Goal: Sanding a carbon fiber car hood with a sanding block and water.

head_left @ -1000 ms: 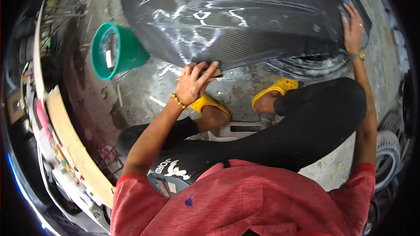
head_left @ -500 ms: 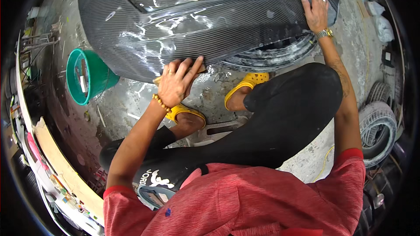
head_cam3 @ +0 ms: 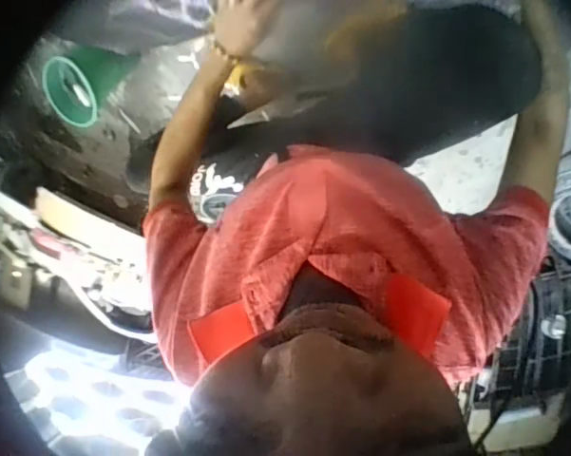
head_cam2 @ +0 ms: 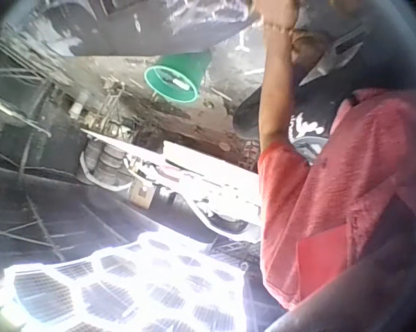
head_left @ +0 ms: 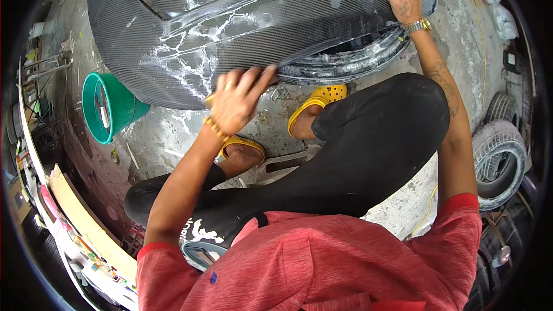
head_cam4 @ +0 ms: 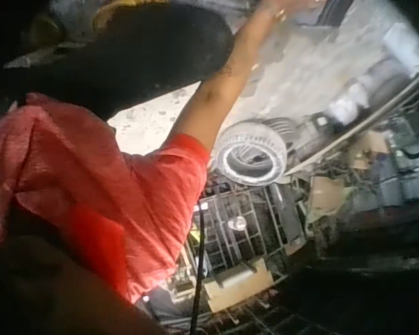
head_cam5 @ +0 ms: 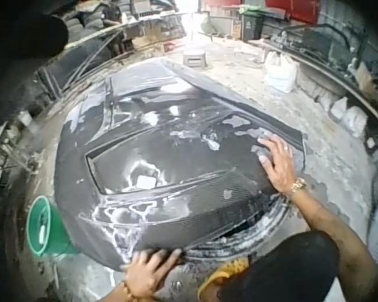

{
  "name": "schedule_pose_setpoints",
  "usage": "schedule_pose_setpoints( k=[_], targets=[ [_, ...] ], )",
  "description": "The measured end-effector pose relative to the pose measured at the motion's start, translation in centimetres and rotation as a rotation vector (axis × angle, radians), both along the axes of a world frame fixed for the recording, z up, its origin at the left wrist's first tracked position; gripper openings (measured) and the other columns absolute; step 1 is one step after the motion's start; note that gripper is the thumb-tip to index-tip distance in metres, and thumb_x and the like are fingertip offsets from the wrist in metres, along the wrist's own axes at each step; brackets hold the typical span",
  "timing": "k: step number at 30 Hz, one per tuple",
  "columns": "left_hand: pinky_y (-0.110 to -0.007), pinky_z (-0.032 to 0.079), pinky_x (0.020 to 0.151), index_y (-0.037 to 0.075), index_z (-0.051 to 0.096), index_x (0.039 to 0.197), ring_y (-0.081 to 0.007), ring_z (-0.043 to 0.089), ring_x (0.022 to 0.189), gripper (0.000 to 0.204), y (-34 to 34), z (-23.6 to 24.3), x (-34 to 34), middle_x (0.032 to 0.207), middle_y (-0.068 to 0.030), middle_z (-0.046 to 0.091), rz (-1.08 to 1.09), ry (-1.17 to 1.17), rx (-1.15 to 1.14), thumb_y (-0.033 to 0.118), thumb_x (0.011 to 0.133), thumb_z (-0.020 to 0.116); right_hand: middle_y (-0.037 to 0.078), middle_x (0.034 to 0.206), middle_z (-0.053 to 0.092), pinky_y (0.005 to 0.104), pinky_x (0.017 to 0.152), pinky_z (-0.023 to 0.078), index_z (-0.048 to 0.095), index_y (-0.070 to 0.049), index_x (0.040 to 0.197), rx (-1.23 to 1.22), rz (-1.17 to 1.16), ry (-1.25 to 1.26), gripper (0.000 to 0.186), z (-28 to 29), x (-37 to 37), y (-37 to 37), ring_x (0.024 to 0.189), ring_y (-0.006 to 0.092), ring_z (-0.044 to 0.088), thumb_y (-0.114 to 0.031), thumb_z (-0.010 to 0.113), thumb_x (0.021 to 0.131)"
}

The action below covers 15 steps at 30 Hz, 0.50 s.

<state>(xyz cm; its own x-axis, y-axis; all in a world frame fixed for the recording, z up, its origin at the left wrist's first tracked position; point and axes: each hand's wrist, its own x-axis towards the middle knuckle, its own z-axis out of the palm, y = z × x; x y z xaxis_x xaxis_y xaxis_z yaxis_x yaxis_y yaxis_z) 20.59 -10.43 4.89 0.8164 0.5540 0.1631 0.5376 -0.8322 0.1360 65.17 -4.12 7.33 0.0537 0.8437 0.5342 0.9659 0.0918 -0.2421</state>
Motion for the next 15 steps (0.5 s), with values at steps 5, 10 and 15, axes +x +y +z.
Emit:
schedule_pose_setpoints(
  k=[5,10,15],
  targets=[
    [-0.041,0.044,0.092,0.017,0.043,0.156,-0.0277,0.053,0.105,0.073,0.9,0.2,3.2,0.124,-0.0066,0.057,-0.038,-0.075,-0.036,0.012,0.087,0.066,0.02,0.145,0.052,0.0511,0.115,0.033,0.057,-0.011,0.138,-0.029,0.002,0.0,0.045,0.4,-0.1,-0.1,0.137,0.0412,0.044,-0.036,0.055,0.101],
    [-0.041,0.048,0.088,0.018,0.058,0.147,-0.0287,0.057,0.1,0.057,0.1,0.8,-1.9,0.117,-0.0078,0.062,0.072,-0.1,0.05,0.023,0.091,0.071,0.019,0.145,0.052,0.051,0.115,0.032,0.057,-0.011,0.138,-0.007,-0.01,-0.023,0.045,0.3,0.0,0.2,0.137,0.0403,0.044,-0.035,0.055,0.1],
    [-0.041,0.046,0.09,0.018,0.051,0.151,-0.0309,0.054,0.104,0.06,1.1,1.5,5.0,0.118,-0.0086,0.059,-0.022,-0.032,-0.016,0.022,0.094,0.068,0.017,0.146,0.051,0.0504,0.115,0.032,0.057,-0.013,0.138,0.0,-0.032,-0.033,0.044,-0.2,0.0,0.2,0.137,0.0386,0.044,-0.038,0.054,0.102]
  ],
)
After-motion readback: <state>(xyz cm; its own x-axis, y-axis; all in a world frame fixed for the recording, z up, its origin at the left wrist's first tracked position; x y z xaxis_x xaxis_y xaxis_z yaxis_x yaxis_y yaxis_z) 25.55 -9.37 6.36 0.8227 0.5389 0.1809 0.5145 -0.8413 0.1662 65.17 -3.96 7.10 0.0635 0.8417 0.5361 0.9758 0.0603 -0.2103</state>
